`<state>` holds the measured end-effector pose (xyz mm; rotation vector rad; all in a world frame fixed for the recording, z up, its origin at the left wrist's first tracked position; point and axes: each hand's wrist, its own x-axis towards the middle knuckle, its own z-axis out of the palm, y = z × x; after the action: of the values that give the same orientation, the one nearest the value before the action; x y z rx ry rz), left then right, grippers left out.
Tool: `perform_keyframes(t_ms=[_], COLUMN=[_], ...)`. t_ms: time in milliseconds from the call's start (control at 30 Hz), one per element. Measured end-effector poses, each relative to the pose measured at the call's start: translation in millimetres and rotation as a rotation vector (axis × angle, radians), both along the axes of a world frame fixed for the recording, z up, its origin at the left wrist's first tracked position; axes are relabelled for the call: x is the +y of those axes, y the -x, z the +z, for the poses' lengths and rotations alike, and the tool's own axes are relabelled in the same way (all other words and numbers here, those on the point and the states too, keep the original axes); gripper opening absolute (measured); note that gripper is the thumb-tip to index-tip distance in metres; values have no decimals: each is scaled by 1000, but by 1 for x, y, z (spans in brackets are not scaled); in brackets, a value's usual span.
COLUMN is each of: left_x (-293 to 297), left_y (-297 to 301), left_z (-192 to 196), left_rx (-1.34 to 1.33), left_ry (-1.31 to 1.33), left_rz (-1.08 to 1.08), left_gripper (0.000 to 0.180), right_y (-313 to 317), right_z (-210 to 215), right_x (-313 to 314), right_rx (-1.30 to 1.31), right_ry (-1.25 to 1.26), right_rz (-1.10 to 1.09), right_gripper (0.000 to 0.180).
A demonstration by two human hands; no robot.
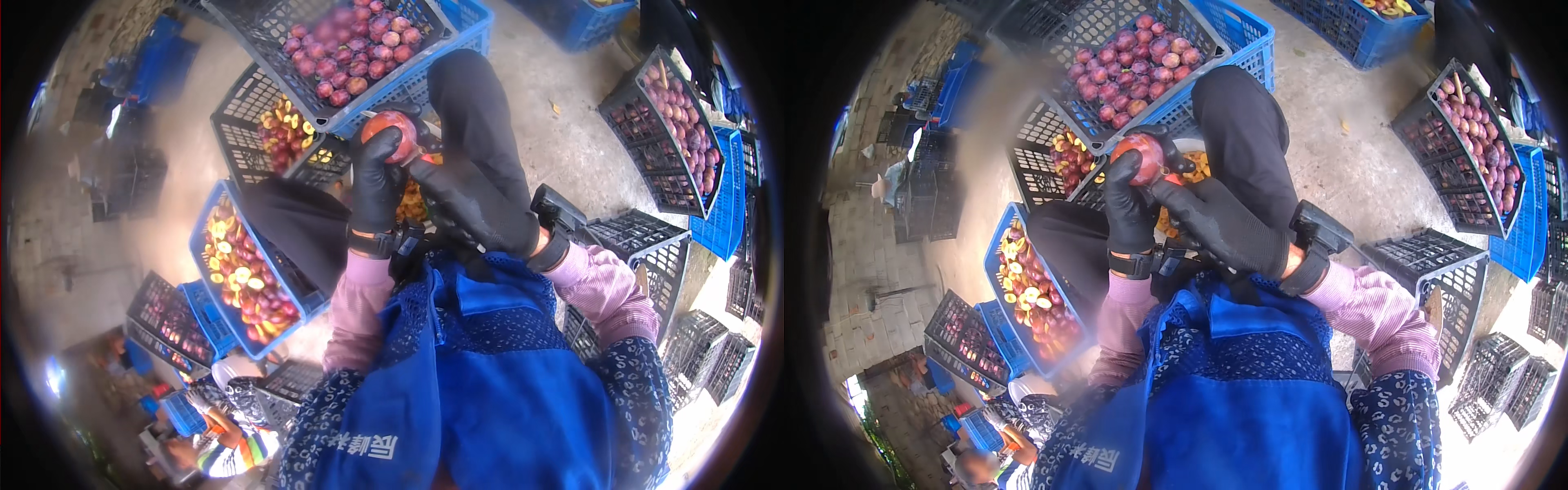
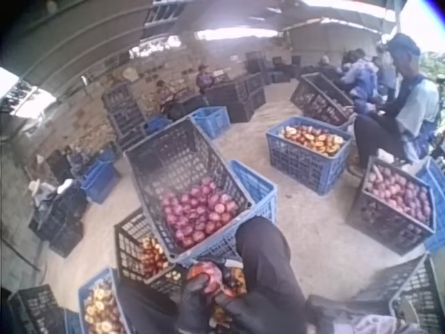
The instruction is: The recorder uses a specialized curved knife to core and slice plums over a collection bowl.
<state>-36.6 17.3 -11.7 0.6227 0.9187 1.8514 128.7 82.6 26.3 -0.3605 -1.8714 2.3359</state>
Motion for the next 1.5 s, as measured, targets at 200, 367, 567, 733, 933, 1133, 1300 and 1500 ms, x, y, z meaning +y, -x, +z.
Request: perform_keyframes(t_ms=[200, 367, 567, 733, 933, 1133, 1300, 1500], left_x=[10, -7, -6, -11, -15, -6, -1, -8], left_y=[-17, -2, -6, -12, 10, -24, 6, 38], left_z=[-1, 13, 6, 4, -8, 9, -10, -32], left_rx=[222, -9, 82, 105, 51, 65, -209, -617], left_ry=[158, 110, 76, 159, 61, 135, 7, -127], left_rz=[273, 23, 104, 120, 6, 204, 343, 209], left_gripper=[46, 39, 36, 40, 46, 33, 29, 43], right_y=[18, 6, 22, 45, 5, 20, 4, -16], right_z=[-38, -25, -26, -75, -11, -17, -19, -8], right_x=[-37, 9, -13, -58, 0, -41, -54, -28], right_rx=[16, 18, -227, 482, 2, -117, -98, -104], right_ry=[63, 228, 260, -530, 173, 385, 340, 244], right_rz=[-360, 38, 83, -711, 27, -173, -190, -161], right_gripper=[34, 42, 45, 37, 46, 46, 44, 35])
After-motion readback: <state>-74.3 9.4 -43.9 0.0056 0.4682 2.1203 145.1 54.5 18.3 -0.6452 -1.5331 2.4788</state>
